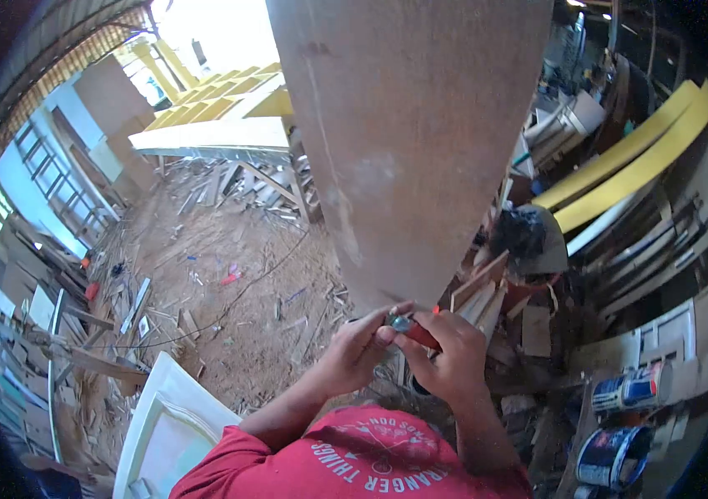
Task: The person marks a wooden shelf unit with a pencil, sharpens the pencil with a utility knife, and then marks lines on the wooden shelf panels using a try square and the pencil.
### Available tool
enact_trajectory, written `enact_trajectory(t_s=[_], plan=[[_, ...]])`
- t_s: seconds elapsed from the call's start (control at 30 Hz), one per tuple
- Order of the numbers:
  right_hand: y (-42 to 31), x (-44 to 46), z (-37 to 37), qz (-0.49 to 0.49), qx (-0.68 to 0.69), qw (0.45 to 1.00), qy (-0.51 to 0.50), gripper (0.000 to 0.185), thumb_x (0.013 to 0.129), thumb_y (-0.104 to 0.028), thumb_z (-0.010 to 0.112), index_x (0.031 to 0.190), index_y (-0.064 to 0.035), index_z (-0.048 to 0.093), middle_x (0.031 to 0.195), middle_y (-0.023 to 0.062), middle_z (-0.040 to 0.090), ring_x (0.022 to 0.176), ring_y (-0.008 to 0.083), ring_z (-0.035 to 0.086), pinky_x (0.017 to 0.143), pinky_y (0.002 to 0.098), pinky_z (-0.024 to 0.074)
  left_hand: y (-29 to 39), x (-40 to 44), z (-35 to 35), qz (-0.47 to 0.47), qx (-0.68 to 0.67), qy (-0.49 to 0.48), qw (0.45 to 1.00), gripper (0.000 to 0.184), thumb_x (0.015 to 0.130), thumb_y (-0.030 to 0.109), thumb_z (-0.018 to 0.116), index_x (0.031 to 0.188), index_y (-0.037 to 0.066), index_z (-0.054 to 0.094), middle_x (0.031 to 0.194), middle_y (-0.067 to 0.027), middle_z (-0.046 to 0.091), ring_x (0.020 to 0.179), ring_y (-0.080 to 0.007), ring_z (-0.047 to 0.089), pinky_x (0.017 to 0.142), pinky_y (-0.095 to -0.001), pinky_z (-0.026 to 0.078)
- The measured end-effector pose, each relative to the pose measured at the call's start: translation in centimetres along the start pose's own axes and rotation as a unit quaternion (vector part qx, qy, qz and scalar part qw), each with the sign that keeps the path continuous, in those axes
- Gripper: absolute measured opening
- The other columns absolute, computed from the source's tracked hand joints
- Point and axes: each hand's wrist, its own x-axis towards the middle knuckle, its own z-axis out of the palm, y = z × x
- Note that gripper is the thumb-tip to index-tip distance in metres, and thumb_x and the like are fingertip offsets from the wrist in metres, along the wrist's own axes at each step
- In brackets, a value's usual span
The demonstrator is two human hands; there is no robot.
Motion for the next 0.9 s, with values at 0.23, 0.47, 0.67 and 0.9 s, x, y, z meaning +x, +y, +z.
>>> enact_trajectory(t_s=[0.23, 0.47, 0.67, 0.9], plan=[[-0.7, 0.2, -0.4, -0.033, -0.024, 0.999, 0.019, 0.034, 0.090, -0.031, 0.087, 0.112, -0.0062, 0.079, 0.080, 0.0116, 0.067, 0.071, 0.0329, 0.069, 0.062, 0.0438, 0.0522, 0.8, -0.6, 0.6, -0.013, 0.023, 0.040, 0.999, 0.039, 0.118, 0.021, 0.051, 0.147, -0.001, 0.062, 0.114, -0.0196, 0.079, 0.101, -0.0302, 0.079, 0.089, -0.0390, 0.058], [-1.3, 0.0, -0.5, -0.052, -0.036, 0.998, 0.023, 0.034, 0.089, -0.030, 0.088, 0.109, -0.0054, 0.077, 0.082, 0.0119, 0.070, 0.073, 0.0327, 0.071, 0.064, 0.0439, 0.0545, 1.2, -1.4, 1.5, 0.012, 0.033, 0.088, 0.995, 0.034, 0.116, 0.015, 0.054, 0.144, -0.003, 0.062, 0.099, -0.0222, 0.074, 0.085, -0.0342, 0.077, 0.078, -0.0391, 0.058], [-1.5, -0.3, -0.4, -0.068, -0.035, 0.997, 0.030, 0.034, 0.089, -0.029, 0.088, 0.109, -0.0045, 0.077, 0.086, 0.0128, 0.073, 0.076, 0.0329, 0.073, 0.066, 0.0440, 0.0567, 1.1, -2.1, 2.0, 0.013, 0.029, 0.121, 0.992, 0.031, 0.115, 0.014, 0.057, 0.140, -0.003, 0.066, 0.096, -0.0175, 0.076, 0.083, -0.0206, 0.075, 0.076, -0.0344, 0.058], [-1.8, -1.0, -0.5, -0.057, -0.033, 0.997, 0.033, 0.034, 0.088, -0.027, 0.089, 0.111, -0.0048, 0.077, 0.082, 0.0120, 0.070, 0.071, 0.0317, 0.071, 0.064, 0.0420, 0.0546, 1.3, -2.4, 2.4, 0.011, 0.027, 0.118, 0.993, 0.032, 0.116, 0.015, 0.054, 0.138, -0.005, 0.067, 0.106, -0.0180, 0.079, 0.097, -0.0211, 0.078, 0.086, -0.0338, 0.059]])
